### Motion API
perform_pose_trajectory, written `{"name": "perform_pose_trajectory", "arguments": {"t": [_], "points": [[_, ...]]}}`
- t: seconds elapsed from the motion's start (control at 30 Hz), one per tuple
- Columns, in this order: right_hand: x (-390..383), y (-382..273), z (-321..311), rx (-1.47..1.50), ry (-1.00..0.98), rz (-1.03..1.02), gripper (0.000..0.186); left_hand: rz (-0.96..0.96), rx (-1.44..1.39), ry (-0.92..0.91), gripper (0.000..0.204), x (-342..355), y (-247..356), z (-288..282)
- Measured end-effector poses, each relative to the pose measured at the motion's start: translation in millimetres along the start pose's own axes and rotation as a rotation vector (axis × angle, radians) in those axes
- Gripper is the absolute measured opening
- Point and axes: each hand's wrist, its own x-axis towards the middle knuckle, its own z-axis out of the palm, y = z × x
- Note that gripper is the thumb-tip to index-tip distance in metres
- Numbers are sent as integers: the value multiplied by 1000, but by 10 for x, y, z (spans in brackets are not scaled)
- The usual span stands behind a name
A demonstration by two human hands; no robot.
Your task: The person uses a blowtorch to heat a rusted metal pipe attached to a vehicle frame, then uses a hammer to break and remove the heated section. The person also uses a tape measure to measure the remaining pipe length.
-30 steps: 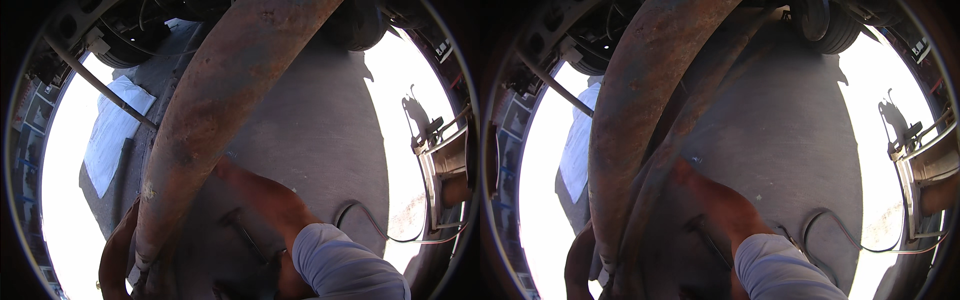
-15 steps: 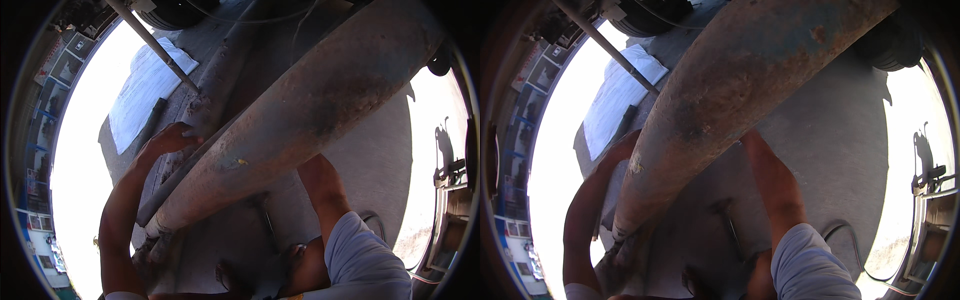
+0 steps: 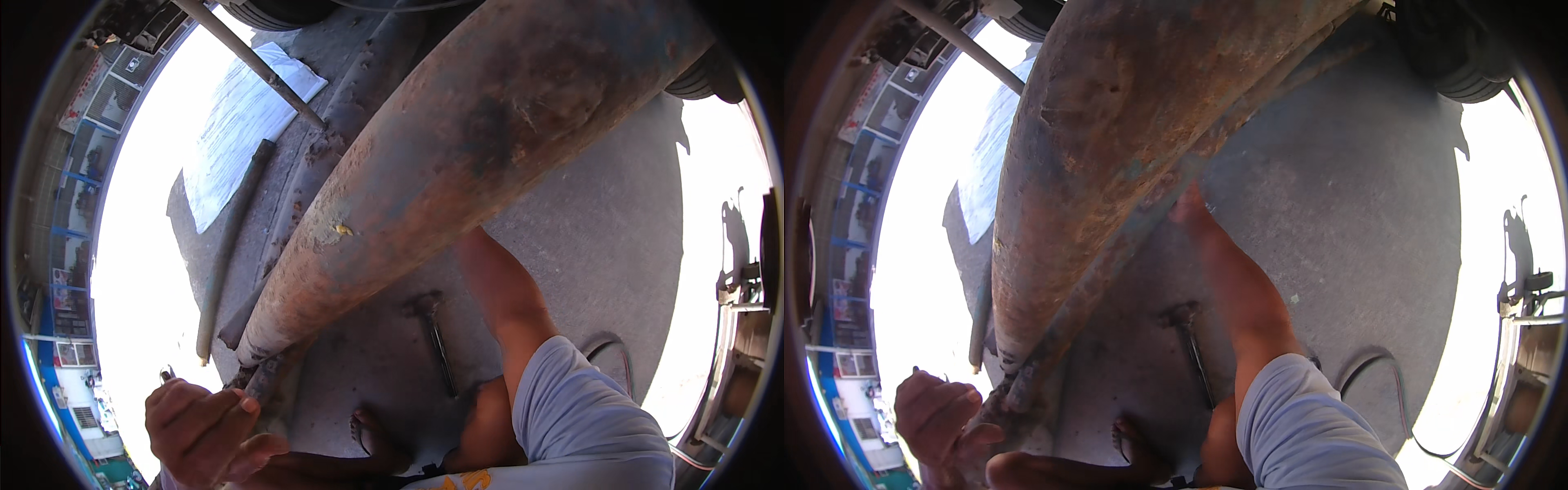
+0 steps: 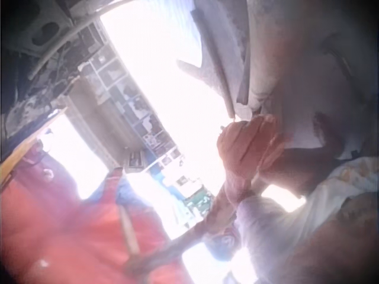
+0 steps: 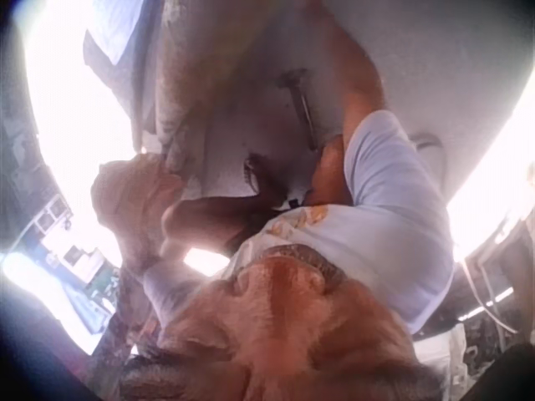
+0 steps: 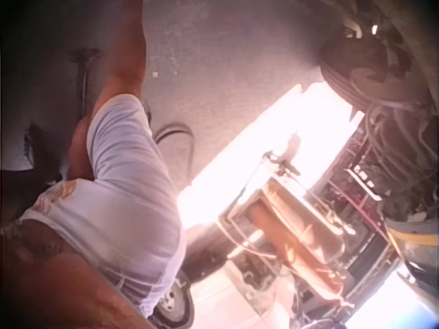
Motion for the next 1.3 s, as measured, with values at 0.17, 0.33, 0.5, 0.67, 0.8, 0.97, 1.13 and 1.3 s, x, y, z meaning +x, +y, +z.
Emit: {"name": "perform_pose_trajectory", "arguments": {"t": [0.17,0.33,0.5,0.67,0.8,0.97,1.13,1.3], "points": [[99,362,171,79,-91,-6,43,-647,121,-1175,42,-443,240,390],[216,555,326,147,-162,0,45,-926,713,-703,39,-1344,206,731],[287,552,318,120,-197,-27,48,-560,611,34,28,-2219,-332,722],[295,504,393,104,-270,-70,50,-550,701,171,27,-2210,-435,620],[176,424,486,23,-206,17,44,-1184,720,-121,30,-2249,-567,612],[40,430,585,25,-146,-11,46,-565,940,248,25,-2537,-895,660],[57,552,609,36,-71,70,51,-902,902,51,23,-2672,-979,716],[140,515,613,-120,-68,-98,44,-959,680,331,17,-2669,-1082,923]]}}
